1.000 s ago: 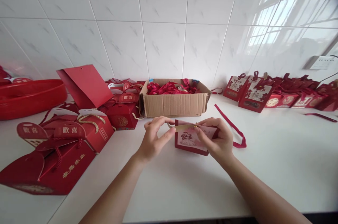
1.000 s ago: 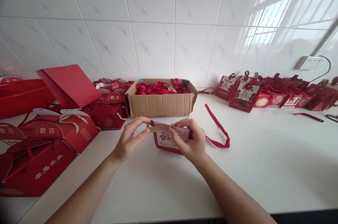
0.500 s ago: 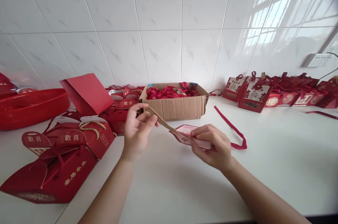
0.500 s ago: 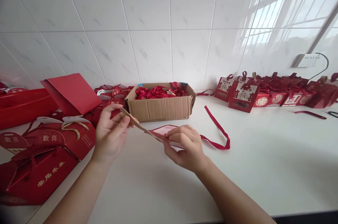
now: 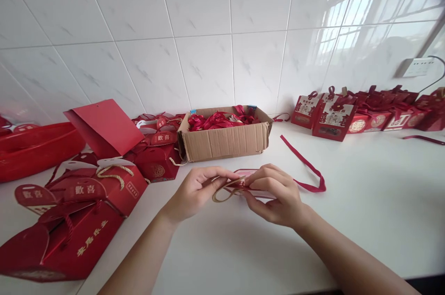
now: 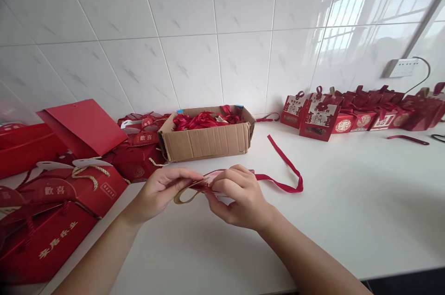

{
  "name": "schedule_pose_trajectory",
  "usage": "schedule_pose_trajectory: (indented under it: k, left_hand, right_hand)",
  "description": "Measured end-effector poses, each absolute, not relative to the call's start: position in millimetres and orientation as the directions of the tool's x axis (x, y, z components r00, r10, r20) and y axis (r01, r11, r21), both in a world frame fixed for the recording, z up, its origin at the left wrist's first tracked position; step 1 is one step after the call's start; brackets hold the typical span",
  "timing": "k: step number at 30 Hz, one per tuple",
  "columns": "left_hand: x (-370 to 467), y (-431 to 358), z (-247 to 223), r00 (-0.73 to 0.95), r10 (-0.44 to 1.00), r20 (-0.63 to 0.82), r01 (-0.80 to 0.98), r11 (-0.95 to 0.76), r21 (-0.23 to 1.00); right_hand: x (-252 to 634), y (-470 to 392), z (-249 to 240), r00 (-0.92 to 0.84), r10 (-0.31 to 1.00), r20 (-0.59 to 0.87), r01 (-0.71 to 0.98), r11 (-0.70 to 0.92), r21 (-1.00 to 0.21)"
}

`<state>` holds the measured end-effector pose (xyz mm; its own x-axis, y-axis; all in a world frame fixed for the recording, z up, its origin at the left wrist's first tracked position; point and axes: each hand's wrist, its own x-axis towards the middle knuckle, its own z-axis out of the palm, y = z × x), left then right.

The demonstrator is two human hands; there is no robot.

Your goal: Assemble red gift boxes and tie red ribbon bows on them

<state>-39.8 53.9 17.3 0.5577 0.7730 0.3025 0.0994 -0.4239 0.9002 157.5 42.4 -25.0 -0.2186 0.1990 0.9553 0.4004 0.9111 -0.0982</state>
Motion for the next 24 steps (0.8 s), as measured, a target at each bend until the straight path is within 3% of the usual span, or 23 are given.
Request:
schedule_pose_trajectory:
  k: [9, 24]
  left_hand:
    - [-41, 45, 13, 0.567, 0.697, 0.439, 0.126, -0.600, 0.790]
    - [-35, 43, 6, 0.504, 0.709, 0.494, 0.141, -0.631, 0.763]
  right_hand:
    - [156, 41, -25, -0.234, 0.208, 0.950, 0.380, 0.919, -0.107]
    - [153, 40, -26, -0.237, 0.205, 0.950, 0.375, 0.921, -0.105]
